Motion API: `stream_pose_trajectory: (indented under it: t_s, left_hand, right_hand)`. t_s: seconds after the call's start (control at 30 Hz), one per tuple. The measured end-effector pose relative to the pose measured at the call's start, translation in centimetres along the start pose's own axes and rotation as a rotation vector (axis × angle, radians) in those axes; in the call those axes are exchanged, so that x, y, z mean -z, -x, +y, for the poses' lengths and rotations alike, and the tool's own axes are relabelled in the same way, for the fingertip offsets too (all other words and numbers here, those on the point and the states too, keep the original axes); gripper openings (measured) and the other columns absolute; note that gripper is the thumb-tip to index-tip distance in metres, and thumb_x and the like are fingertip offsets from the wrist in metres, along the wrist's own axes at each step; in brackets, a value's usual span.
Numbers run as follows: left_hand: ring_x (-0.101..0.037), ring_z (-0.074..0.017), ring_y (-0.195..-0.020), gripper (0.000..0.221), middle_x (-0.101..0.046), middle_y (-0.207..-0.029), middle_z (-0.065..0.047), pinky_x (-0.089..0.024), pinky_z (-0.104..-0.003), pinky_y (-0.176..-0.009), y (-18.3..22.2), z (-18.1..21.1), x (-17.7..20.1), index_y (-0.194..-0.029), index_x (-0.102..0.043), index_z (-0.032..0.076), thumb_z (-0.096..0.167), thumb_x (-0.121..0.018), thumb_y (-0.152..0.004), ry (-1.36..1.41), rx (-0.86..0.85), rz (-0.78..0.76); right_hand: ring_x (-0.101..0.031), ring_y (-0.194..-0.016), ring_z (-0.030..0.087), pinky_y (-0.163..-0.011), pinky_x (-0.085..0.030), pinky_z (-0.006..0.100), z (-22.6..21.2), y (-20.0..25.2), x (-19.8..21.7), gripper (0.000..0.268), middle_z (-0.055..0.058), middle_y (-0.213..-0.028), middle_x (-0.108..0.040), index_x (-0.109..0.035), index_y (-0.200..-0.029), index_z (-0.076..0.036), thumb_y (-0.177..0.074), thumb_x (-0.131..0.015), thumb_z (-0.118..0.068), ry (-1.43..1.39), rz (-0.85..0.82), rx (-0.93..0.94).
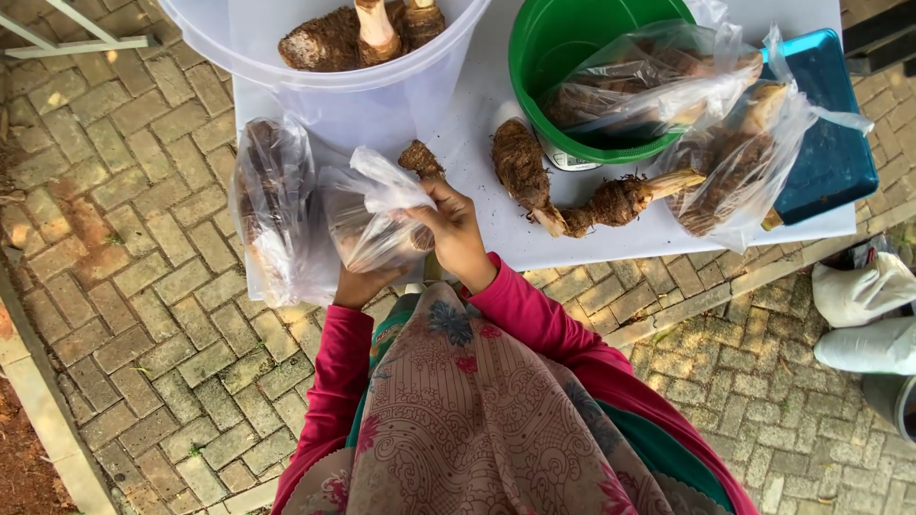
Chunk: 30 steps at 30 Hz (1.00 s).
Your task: Weighing large taro roots on a digital scale and placing them into individual plastic bags.
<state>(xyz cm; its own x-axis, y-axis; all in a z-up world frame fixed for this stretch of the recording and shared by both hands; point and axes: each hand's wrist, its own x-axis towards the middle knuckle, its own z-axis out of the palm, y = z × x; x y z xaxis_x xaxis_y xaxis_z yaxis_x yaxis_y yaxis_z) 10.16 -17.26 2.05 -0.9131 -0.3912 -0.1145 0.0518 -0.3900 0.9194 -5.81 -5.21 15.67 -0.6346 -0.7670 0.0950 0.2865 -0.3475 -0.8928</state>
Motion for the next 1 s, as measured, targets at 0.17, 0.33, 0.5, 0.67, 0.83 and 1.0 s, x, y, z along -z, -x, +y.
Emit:
stream_pose_trajectory:
  t_s: [0.17,0.33,0.5,0.67,0.83,1.0]
  left_hand:
    - [-0.071,-0.0202,-0.114,0.072,-0.073,-0.125,-0.01,-0.057,-0.036,-0.103,-1.3,4.4,-1.7,-0.132,-0.063,0.003,0.023,-0.095,-0.071,-0.665,-0.128,0.05]
    - [-0.072,-0.0206,-0.109,0.069,-0.076,-0.119,-0.009,-0.055,-0.035,-0.101,-1.5,4.6,-1.5,-0.128,-0.066,0.003,0.029,-0.095,-0.071,-0.697,-0.011,0.004]
    - [-0.069,-0.0246,-0.11,0.073,-0.072,-0.119,-0.012,-0.052,-0.038,-0.099,-1.0,3.1,-1.2,-0.129,-0.063,0.0,0.031,-0.095,-0.071,-0.773,-0.059,0.057]
    - [-0.07,-0.0271,-0.115,0.074,-0.072,-0.124,-0.015,-0.052,-0.039,-0.103,-0.1,1.4,-1.0,-0.131,-0.063,-0.001,0.036,-0.094,-0.075,-0.788,-0.012,0.125]
    - [-0.067,-0.0294,-0.115,0.089,-0.068,-0.128,-0.018,-0.051,-0.04,-0.101,0.5,0.9,-1.3,-0.139,-0.051,-0.005,0.041,-0.093,-0.075,-0.775,-0.03,0.204]
    - [-0.067,-0.0303,-0.114,0.093,-0.068,-0.127,-0.019,-0.051,-0.041,-0.102,0.7,0.7,-1.7,-0.14,-0.049,-0.005,0.044,-0.093,-0.075,-0.78,-0.002,0.227]
  right_hand:
    - [-0.057,-0.07,0.002,-0.061,-0.043,0.02,0.2,-1.4,3.3,0.012,0.008,-0.099,-0.074,-0.067,-0.115,0.002,-0.105,-0.062,-0.001,-0.18,0.137,-0.055]
    - [-0.053,-0.062,0.001,-0.054,-0.04,0.02,0.5,-1.1,3.4,0.011,0.007,-0.097,-0.073,-0.066,-0.116,0.002,-0.106,-0.064,-0.001,-0.146,0.126,-0.059]
    - [-0.051,-0.057,-0.001,-0.048,-0.038,0.019,0.5,-1.1,3.6,0.013,0.006,-0.097,-0.073,-0.066,-0.117,0.001,-0.104,-0.064,-0.001,-0.132,0.116,-0.077]
    - [-0.053,-0.067,-0.002,-0.054,-0.04,0.019,0.0,-0.7,3.7,0.015,0.004,-0.105,-0.071,-0.063,-0.119,0.001,-0.104,-0.064,-0.001,-0.123,0.082,-0.089]
    - [-0.054,-0.07,-0.002,-0.056,-0.04,0.019,-0.2,-0.6,3.6,0.016,0.003,-0.106,-0.071,-0.063,-0.119,0.001,-0.103,-0.063,0.0,-0.116,0.062,-0.078]
    - [-0.052,-0.069,-0.001,-0.057,-0.038,0.02,-0.3,-0.3,3.9,0.015,0.003,-0.102,-0.069,-0.064,-0.119,0.002,-0.104,-0.064,0.0,-0.104,0.059,-0.082]
